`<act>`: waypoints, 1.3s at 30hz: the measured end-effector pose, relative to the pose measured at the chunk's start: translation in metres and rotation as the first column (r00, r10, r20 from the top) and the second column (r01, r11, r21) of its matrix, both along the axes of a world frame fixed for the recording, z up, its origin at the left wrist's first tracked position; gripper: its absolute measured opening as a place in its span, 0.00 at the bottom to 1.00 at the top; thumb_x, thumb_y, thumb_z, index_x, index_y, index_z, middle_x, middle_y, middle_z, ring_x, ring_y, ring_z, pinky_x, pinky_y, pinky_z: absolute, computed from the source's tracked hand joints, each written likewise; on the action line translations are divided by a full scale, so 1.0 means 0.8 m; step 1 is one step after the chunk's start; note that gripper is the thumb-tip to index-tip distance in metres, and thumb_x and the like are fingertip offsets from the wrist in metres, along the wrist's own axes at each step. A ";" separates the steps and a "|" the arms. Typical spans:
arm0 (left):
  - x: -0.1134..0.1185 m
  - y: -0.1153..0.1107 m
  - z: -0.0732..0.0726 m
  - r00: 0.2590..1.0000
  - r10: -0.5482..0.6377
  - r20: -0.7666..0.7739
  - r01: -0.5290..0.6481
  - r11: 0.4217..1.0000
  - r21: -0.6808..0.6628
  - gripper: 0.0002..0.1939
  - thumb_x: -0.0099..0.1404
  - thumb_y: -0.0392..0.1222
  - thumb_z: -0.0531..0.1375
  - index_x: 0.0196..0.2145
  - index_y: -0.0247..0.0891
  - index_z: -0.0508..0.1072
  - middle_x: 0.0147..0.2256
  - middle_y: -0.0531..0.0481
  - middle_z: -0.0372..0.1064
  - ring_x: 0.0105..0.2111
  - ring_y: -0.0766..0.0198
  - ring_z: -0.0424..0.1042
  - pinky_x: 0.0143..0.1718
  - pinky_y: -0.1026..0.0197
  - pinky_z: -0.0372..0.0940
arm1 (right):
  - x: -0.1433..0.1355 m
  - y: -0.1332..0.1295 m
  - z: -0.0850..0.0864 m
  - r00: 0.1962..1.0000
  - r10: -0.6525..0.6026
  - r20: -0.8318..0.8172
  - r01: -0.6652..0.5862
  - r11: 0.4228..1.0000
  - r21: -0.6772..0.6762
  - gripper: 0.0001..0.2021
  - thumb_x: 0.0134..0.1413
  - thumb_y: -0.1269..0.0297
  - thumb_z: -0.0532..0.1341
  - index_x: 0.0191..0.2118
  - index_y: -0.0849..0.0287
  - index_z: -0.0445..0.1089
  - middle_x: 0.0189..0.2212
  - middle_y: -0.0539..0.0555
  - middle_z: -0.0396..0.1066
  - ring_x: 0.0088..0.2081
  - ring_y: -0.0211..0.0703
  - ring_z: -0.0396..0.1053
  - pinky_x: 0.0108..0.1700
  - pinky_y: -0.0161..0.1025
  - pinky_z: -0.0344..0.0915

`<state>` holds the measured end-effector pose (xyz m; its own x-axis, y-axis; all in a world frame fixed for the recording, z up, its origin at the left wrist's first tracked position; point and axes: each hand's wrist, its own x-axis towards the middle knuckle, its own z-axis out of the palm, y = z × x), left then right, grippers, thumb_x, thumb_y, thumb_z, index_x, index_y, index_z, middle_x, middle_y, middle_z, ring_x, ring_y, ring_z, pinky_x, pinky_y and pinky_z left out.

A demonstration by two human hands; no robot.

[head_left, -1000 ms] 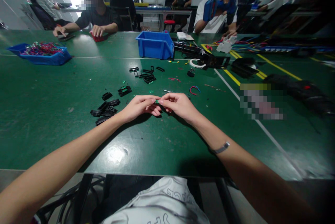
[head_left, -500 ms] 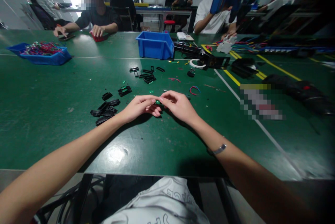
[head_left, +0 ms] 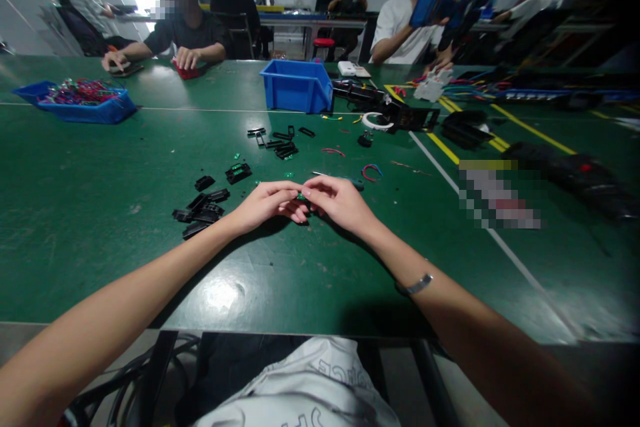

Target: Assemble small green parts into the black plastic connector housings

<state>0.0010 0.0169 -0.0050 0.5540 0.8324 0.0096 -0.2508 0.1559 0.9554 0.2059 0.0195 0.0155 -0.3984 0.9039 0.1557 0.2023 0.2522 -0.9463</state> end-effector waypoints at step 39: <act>0.005 -0.004 0.001 0.994 0.093 -0.060 -0.090 0.995 0.054 0.21 0.69 0.47 0.62 0.54 0.31 0.74 0.36 0.41 0.78 0.34 0.60 0.79 0.42 0.54 0.75 | 0.002 0.000 -0.002 0.998 -0.055 0.021 0.053 0.997 0.059 0.15 0.59 0.53 0.64 0.36 0.61 0.77 0.28 0.54 0.75 0.26 0.39 0.67 0.28 0.36 0.61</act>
<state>0.0051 0.0136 -0.0038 0.4765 0.8789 0.0209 -0.2014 0.0859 0.9757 0.2077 0.0191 0.0138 -0.3534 0.9138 0.2000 0.2384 0.2947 -0.9254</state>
